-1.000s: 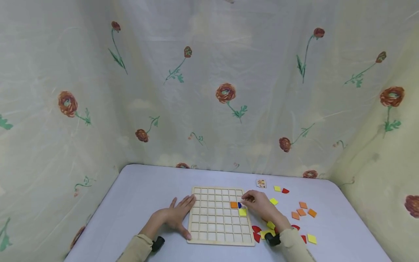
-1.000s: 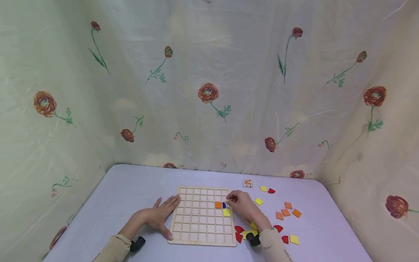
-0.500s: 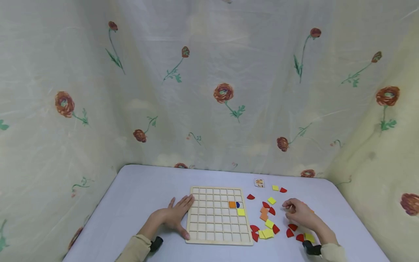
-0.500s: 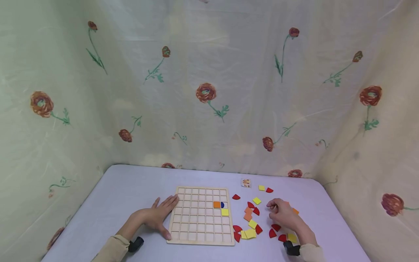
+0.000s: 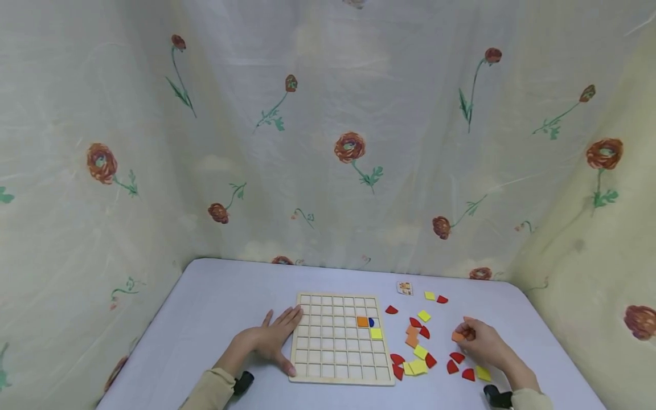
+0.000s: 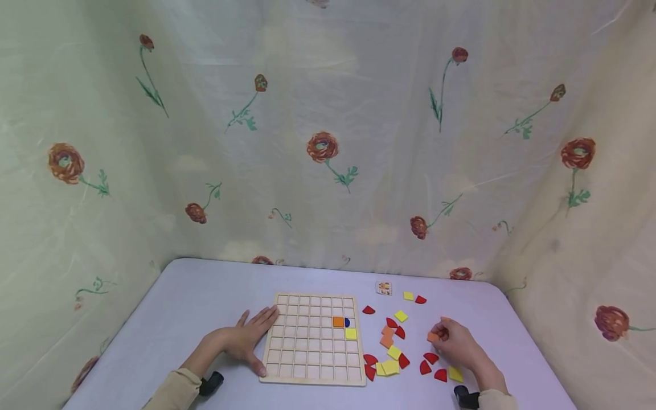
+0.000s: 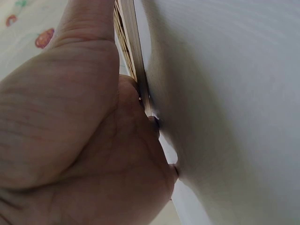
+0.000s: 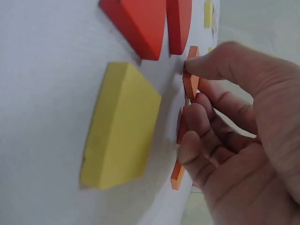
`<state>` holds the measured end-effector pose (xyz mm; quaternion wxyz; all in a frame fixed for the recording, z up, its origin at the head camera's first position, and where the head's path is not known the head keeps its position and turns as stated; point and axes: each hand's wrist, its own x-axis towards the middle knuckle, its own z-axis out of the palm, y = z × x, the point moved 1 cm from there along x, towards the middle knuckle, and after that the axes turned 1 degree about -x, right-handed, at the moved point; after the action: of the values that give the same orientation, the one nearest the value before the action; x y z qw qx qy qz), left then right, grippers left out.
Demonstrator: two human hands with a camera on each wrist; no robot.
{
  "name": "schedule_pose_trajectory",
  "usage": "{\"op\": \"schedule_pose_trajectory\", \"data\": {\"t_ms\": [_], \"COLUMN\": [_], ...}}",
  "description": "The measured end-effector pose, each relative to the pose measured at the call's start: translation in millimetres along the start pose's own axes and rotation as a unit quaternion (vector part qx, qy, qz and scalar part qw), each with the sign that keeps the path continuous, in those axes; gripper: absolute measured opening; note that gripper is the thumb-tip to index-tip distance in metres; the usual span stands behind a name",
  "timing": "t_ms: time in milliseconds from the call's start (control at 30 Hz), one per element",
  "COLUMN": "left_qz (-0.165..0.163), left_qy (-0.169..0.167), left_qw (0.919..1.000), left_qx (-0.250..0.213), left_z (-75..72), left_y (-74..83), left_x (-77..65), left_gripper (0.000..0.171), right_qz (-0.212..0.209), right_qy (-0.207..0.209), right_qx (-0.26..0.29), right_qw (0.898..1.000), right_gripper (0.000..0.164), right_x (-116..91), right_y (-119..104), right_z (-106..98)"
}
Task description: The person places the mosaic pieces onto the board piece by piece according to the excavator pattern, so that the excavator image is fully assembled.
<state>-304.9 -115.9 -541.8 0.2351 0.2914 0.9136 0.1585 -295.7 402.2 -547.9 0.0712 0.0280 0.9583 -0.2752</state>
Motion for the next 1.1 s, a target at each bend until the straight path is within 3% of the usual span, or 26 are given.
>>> {"op": "schedule_pose_trajectory", "data": {"t_ms": [233,467,767,967,1100], "left_qz": [-0.002,-0.004,-0.012,-0.008,-0.004], "left_qy": [0.009,0.012,0.014,0.014,0.014], "left_qw": [0.9999,0.9998,0.9997,0.9997,0.9997], "left_qx": [0.011,0.016,0.018,0.019,0.019], "left_z": [0.7,0.6,0.6,0.9,1.7], "left_y": [2.4,2.6,1.4,1.0,0.0], "left_x": [-2.0,-2.0,0.3,0.0,-0.5], "left_gripper": [0.132,0.131,0.132,0.132,0.132], "right_qz": [-0.022,-0.043,-0.147,-0.189,-0.193], "right_qy": [0.014,-0.022,-0.096,-0.117,-0.133], "right_qx": [0.012,0.058,0.055,0.047,0.042], "right_qw": [1.0,0.997,0.983,0.974,0.971], "right_gripper": [0.03,0.029,0.023,0.022,0.021], "right_x": [-6,-12,-9,-1,4], "right_y": [-22,-77,-145,-164,-169], "right_z": [8,31,67,82,86]}}
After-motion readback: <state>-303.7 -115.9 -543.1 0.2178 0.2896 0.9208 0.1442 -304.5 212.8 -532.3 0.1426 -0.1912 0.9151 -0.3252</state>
